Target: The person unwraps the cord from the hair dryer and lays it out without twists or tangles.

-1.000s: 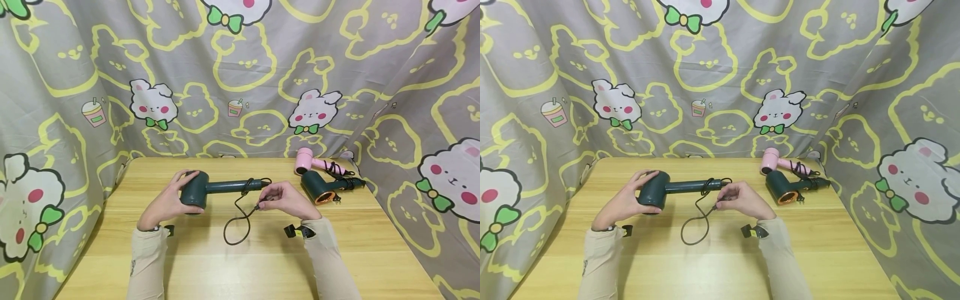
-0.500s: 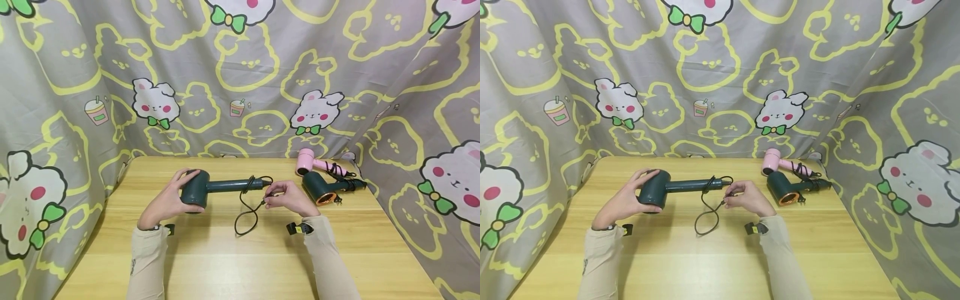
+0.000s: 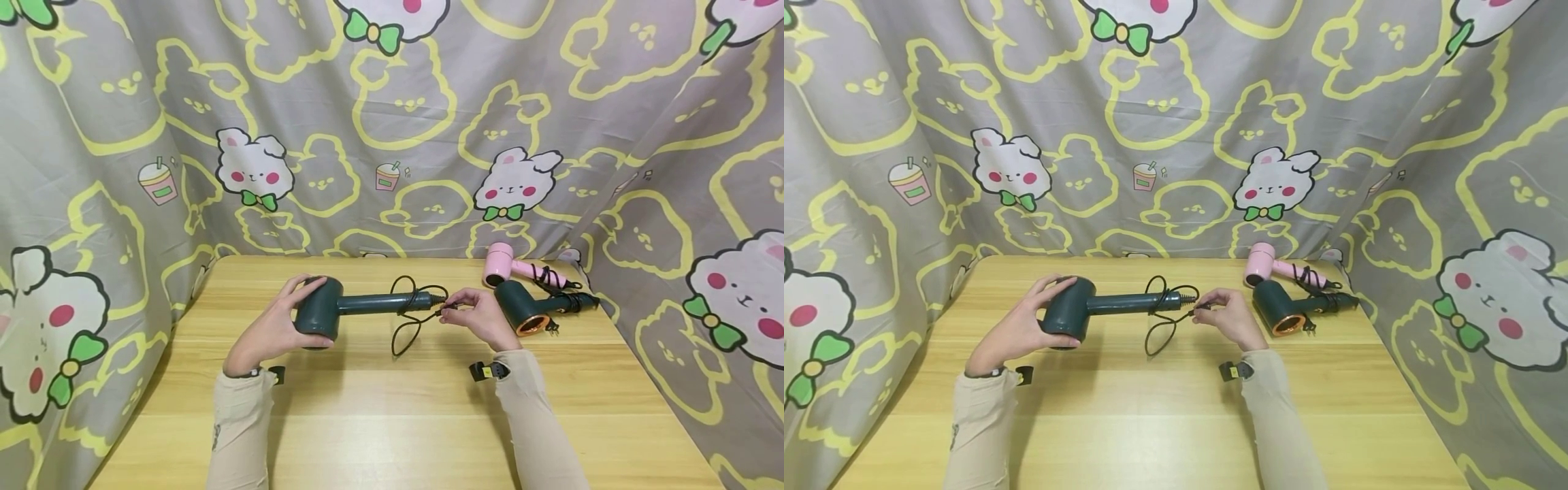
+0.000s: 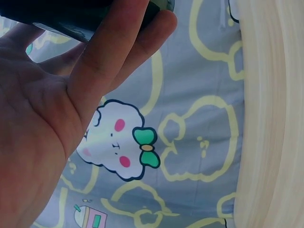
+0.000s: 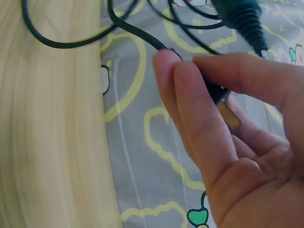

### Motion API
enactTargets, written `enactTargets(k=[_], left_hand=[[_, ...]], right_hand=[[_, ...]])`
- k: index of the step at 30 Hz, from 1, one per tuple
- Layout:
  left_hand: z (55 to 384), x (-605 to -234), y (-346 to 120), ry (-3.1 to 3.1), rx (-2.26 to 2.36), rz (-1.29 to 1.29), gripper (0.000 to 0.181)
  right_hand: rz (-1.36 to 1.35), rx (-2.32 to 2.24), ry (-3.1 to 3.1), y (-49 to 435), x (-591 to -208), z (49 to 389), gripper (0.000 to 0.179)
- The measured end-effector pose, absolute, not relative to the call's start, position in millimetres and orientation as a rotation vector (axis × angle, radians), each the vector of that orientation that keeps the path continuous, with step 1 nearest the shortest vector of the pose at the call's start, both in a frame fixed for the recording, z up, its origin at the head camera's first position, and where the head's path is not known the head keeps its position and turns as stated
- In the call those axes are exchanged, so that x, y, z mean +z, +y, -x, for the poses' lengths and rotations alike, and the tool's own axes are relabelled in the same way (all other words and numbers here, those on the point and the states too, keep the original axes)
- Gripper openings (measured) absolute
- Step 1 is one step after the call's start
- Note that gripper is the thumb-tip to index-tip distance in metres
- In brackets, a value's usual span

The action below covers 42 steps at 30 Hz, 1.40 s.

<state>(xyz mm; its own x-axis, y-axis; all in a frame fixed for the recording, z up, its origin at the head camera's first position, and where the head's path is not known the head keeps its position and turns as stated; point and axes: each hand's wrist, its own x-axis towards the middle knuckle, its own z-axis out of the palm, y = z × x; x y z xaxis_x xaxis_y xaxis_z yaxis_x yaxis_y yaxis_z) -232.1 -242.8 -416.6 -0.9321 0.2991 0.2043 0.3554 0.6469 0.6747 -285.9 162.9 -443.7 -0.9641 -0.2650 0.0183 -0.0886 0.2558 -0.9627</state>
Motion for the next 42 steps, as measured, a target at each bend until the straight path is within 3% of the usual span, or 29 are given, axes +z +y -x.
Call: enactTargets(k=[13, 27, 35, 42], left_hand=[[234, -418, -232, -2.803, -1.195, 0.634, 0.109], [236, -421, -227, -2.832, -1.150, 0.675, 0.109], [239, -423, -224, -2.844, -1.123, 0.690, 0.108], [239, -424, -224, -2.860, -1.126, 0.676, 0.109]], right_hand=[[0.195, -2.090, 2.515, 161, -448, 292, 0.025], [0.446, -2.538, 2.244, 157, -440, 287, 0.028], [0.578, -2.559, 2.318, 152, -423, 277, 0.033], [0.856, -2.566, 2.226, 145, -406, 261, 0.026]])
